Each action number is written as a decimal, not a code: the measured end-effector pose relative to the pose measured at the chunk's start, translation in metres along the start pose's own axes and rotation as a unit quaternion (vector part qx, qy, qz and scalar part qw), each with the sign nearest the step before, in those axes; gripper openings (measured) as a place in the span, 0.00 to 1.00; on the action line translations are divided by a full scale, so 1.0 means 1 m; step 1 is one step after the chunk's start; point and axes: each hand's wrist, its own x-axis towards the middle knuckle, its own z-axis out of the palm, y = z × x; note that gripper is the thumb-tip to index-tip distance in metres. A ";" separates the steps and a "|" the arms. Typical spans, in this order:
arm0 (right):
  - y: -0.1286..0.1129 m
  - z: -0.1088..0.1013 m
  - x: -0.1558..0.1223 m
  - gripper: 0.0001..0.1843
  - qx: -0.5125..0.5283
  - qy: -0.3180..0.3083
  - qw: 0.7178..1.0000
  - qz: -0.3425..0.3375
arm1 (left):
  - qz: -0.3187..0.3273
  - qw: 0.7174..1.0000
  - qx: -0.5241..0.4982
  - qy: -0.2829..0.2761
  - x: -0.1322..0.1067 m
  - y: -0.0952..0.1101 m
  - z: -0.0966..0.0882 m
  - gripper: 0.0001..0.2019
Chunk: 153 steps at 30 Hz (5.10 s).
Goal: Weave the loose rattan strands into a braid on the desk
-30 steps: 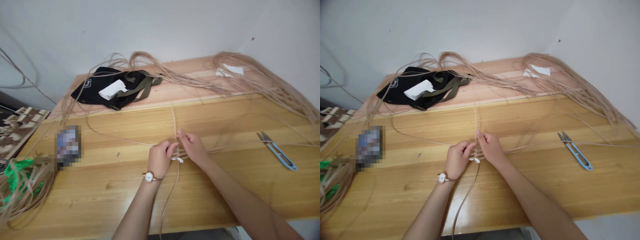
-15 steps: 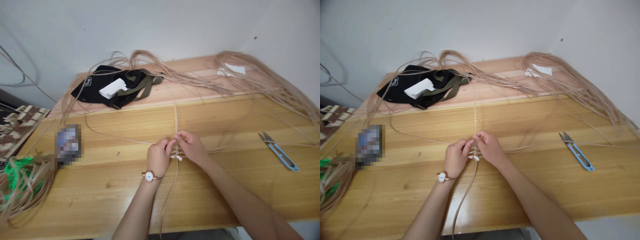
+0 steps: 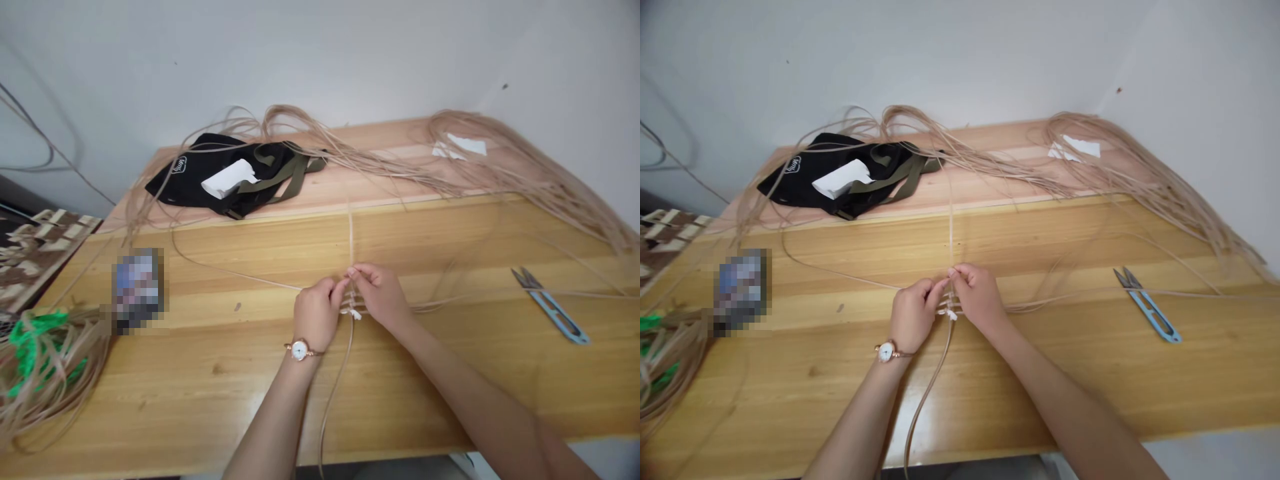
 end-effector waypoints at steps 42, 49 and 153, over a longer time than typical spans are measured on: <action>-0.005 -0.015 0.000 0.14 -0.128 -0.119 0.984 -0.039 | 0.033 0.997 0.073 -0.017 -0.001 -0.002 -0.002 0.19; -0.002 -0.016 0.002 0.13 -0.090 -0.108 0.990 -0.024 | 0.024 0.998 0.061 -0.004 -0.002 0.000 0.000 0.19; 0.014 -0.015 -0.061 0.10 -0.200 -0.005 0.961 -0.193 | 0.111 0.984 0.012 -0.140 -0.019 0.009 -0.036 0.08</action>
